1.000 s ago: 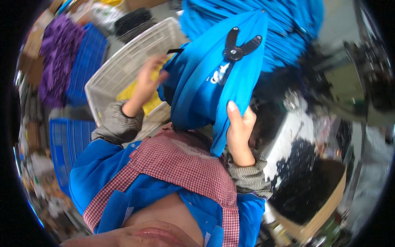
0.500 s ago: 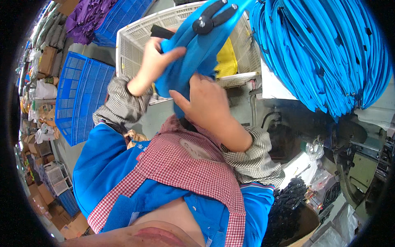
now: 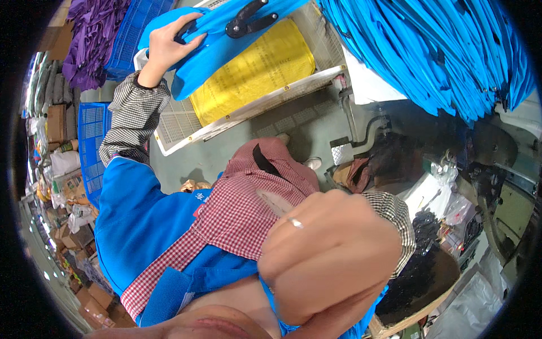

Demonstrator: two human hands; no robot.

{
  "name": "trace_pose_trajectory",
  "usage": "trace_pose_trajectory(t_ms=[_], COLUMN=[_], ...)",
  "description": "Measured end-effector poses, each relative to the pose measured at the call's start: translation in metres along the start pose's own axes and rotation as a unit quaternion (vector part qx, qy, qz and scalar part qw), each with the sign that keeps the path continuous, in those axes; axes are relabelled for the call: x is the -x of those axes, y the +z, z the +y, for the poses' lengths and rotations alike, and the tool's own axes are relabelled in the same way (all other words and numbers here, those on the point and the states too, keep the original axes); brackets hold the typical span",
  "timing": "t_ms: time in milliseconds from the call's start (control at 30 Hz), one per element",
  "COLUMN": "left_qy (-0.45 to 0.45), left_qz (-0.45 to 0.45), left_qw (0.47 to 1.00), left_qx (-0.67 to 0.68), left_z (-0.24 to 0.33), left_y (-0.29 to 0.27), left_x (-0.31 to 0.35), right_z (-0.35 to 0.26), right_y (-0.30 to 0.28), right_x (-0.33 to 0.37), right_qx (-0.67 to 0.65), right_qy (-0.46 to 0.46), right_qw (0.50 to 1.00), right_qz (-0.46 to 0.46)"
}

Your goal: The person repeatedly picks up blue fabric items and black plastic clips, attaches the clips to the fabric using a press machine, and places the finished items into a white basket. The process is repeated for multiple items in a factory setting.

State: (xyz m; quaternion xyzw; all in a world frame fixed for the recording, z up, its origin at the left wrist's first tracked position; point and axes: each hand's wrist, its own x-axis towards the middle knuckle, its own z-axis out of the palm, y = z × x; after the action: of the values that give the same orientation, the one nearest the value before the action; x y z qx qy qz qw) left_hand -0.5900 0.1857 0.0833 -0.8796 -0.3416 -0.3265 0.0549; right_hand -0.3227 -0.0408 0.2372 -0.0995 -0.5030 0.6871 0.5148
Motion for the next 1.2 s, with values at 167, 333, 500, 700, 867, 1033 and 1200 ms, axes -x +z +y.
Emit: trace_pose_trajectory(t_ms=[167,333,500,700,867,1033,1200], left_qy=[0.142,0.241,0.085,-0.03,-0.076,-0.202,-0.186], left_qz=[0.012,-0.024,-0.291,-0.511,-0.533,-0.561,-0.522], left_qw=[0.989,0.969,0.943,0.859,0.839,0.802,0.832], left_qx=[-0.041,-0.058,-0.139,0.035,0.084,0.028,-0.03], left_z=[-0.016,-0.039,-0.029,0.041,0.066,0.078,0.064], left_y=[0.024,0.081,0.16,0.225,0.253,0.286,0.332], left_x=[-0.012,-0.008,0.072,0.145,0.154,0.191,0.248], right_z=[0.006,0.007,0.008,0.024,0.024,0.02,0.046], right_y=[-0.011,-0.008,-0.011,-0.02,-0.025,-0.033,-0.033], right_x=[-0.007,-0.002,-0.001,0.008,-0.001,0.005,0.039], right_qx=[-0.069,-0.052,-0.023,-0.07,-0.106,-0.112,-0.163], right_qy=[0.017,-0.015,-0.015,-0.056,-0.085,0.028,-0.119], right_qw=[0.994,0.999,0.999,0.996,0.99,0.991,0.979], right_qz=[-0.078,0.001,0.02,0.008,-0.033,0.066,0.029])
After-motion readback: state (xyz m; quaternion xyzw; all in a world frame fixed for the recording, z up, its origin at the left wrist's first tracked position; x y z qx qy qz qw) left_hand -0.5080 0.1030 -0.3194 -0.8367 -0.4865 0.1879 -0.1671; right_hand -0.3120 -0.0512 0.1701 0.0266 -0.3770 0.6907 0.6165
